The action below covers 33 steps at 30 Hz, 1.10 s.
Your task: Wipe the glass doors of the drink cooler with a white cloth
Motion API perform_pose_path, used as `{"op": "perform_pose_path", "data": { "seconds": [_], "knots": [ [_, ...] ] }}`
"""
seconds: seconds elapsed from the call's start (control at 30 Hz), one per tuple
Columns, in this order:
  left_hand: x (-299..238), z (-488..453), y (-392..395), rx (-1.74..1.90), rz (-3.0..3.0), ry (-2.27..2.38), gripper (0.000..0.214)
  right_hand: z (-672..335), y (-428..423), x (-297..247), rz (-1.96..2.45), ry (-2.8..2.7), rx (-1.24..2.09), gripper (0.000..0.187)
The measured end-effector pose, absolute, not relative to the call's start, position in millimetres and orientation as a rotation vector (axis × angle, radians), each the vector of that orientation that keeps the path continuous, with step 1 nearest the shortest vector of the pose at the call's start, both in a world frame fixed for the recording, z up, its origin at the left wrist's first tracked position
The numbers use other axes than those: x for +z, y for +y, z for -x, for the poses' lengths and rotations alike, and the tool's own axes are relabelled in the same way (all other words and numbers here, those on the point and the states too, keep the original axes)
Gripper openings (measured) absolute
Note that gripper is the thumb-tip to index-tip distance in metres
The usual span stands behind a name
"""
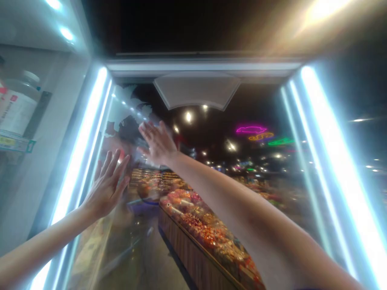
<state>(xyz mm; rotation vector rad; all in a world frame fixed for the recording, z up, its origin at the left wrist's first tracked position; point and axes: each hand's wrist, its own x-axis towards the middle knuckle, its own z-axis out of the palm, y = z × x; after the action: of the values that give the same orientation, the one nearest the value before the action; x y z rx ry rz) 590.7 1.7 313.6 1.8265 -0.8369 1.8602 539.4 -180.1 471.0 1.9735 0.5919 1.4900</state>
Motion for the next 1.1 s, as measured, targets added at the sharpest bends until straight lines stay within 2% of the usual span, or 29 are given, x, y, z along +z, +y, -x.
{"op": "perform_pose_path", "data": {
  "seconds": [0.07,0.13,0.27,0.33,0.43,0.53,0.67,0.83,0.93,1.03,1.1],
  "knots": [
    [308,-589,0,1.845,-1.709,-0.861,0.066,-543,-172,492,-2.065,0.361,1.689,0.081],
    [304,-583,-4,1.825,-1.576,-0.9,0.068,-549,-157,488,-2.078,0.33,1.697,0.082],
    [306,-570,-21,1.67,-1.341,-0.961,0.068,-565,-124,424,-1.929,0.664,1.391,0.073],
    [312,-566,-33,1.579,-1.302,-0.975,0.068,-568,-119,401,-1.911,0.659,1.406,0.07],
    [325,-564,-57,1.481,-1.301,-0.965,0.071,-560,-135,398,-1.951,0.545,1.487,0.072],
    [339,-564,-79,1.466,-1.309,-0.931,0.071,-544,-164,407,-1.982,0.504,1.462,0.073],
    [346,-567,-92,1.731,-1.383,-0.874,0.072,-528,-200,404,-1.966,0.562,1.464,0.07],
    [321,-573,-96,1.881,-1.836,-0.935,0.074,-498,-263,403,-1.94,0.765,1.318,0.082],
    [315,-576,-98,2.015,-1.869,-0.889,0.082,-464,-335,414,-1.899,0.887,1.213,0.079],
    [342,-571,-113,2.025,-1.84,-0.871,0.078,-430,-418,424,-1.867,0.809,1.301,0.071],
    [370,-560,-139,1.998,-1.823,-0.838,0.074,-416,-462,426,-1.872,0.65,1.491,0.073]
  ]
}}
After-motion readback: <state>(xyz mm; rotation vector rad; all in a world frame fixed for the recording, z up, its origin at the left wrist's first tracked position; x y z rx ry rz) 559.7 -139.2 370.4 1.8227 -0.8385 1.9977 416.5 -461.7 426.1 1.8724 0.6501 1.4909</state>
